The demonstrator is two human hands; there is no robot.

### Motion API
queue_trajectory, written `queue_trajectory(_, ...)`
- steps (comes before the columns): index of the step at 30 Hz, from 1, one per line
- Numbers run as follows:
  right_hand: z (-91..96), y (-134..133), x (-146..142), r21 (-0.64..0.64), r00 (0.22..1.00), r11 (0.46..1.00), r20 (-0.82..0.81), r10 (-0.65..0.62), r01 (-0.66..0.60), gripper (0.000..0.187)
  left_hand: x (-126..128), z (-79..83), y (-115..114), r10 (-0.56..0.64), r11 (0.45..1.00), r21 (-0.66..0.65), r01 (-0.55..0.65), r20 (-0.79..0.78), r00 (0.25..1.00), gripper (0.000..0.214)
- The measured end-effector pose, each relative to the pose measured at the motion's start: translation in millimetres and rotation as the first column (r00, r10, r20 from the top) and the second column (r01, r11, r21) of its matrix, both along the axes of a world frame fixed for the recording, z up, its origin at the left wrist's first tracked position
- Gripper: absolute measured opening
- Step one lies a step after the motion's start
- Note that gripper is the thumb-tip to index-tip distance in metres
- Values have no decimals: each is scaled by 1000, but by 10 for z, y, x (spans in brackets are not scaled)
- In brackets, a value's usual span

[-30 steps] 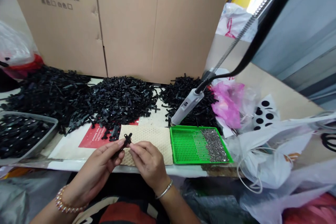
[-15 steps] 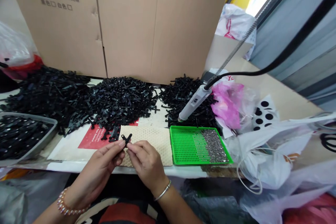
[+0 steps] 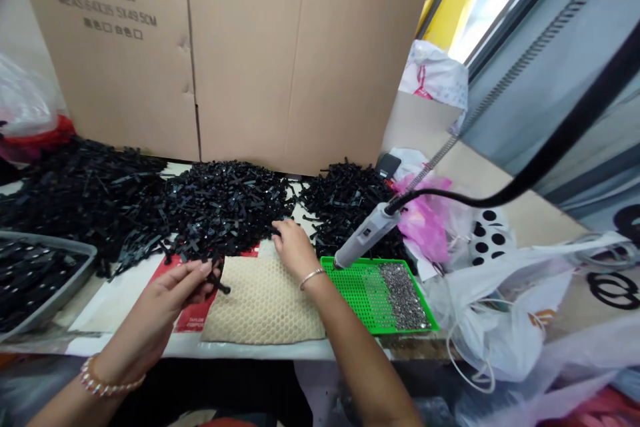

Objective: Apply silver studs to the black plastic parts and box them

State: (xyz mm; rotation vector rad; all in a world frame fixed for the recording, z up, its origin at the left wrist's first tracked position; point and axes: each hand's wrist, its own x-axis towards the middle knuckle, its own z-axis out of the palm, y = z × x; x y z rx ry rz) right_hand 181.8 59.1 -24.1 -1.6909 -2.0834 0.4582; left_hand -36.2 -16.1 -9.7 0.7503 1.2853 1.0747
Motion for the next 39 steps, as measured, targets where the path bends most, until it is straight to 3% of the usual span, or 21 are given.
queue_trajectory(3, -136, 340, -19, -67, 991, 996, 123, -50, 58, 26, -48, -54, -20, -77, 997, -9, 77, -20, 997, 40)
queue_trajectory(7, -219, 432, -78, -73, 984, 991, 148, -103, 115, 25, -42, -132, -15, -150, 989, -11, 149, -57, 987, 42)
queue_trajectory(12, -62, 434, -56, -24, 986, 991, 108, -127, 130, 22, -52, -146, 90, -241, 969, 22, 245, -131, 962, 39)
queue_trajectory(14, 42, 399, -35, -33, 994, 994, -12, -107, 107, 18, -84, -118, 134, -246, 964, 58, 259, -168, 955, 35)
queue_trajectory(16, 154, 293, -37, -149, 961, 988, -269, -69, 29, 15, -125, -65, 164, -223, 962, 110, 249, -206, 953, 30)
queue_trajectory(19, 320, 22, -98, -372, 770, 894, -636, -50, -250, 25, -165, 64, 151, -234, 959, 126, 253, -152, 960, 28)
queue_trajectory(22, 456, -239, -184, -434, 648, 791, -759, -64, -431, 26, -135, 211, 54, -319, 947, 40, 320, -13, 948, 28)
queue_trajectory(26, 511, -436, -236, -421, 587, 743, -808, -48, -519, 25, -12, 309, -127, -385, 923, -8, 386, 42, 922, 29)
queue_trajectory(28, 453, -518, -253, -394, 542, 769, -837, -74, -504, 32, 51, 301, -204, -375, 926, -20, 377, 84, 923, 30)
queue_trajectory(30, 340, -618, -292, -353, 460, 828, -878, -133, -435, 42, 104, 277, -265, -338, 939, -21, 342, 108, 935, 29)
queue_trajectory(32, 204, -724, -352, -327, 359, 881, -912, -199, -342, 42, 144, 256, -314, -310, 950, -8, 312, 102, 945, 28)
queue_trajectory(34, 97, -807, -406, -336, 301, 898, -920, -250, -283, 39, 172, 246, -353, -311, 950, -4, 313, 94, 946, 27)
queue_trajectory(36, 63, -847, -424, -342, 306, 904, -916, -260, -257, 36, 183, 248, -383, -325, 944, -17, 328, 94, 941, 27)
queue_trajectory(39, 153, -827, -370, -307, 337, 931, -913, -228, -200, 37, 173, 265, -403, -315, 946, -42, 321, 102, 943, 28)
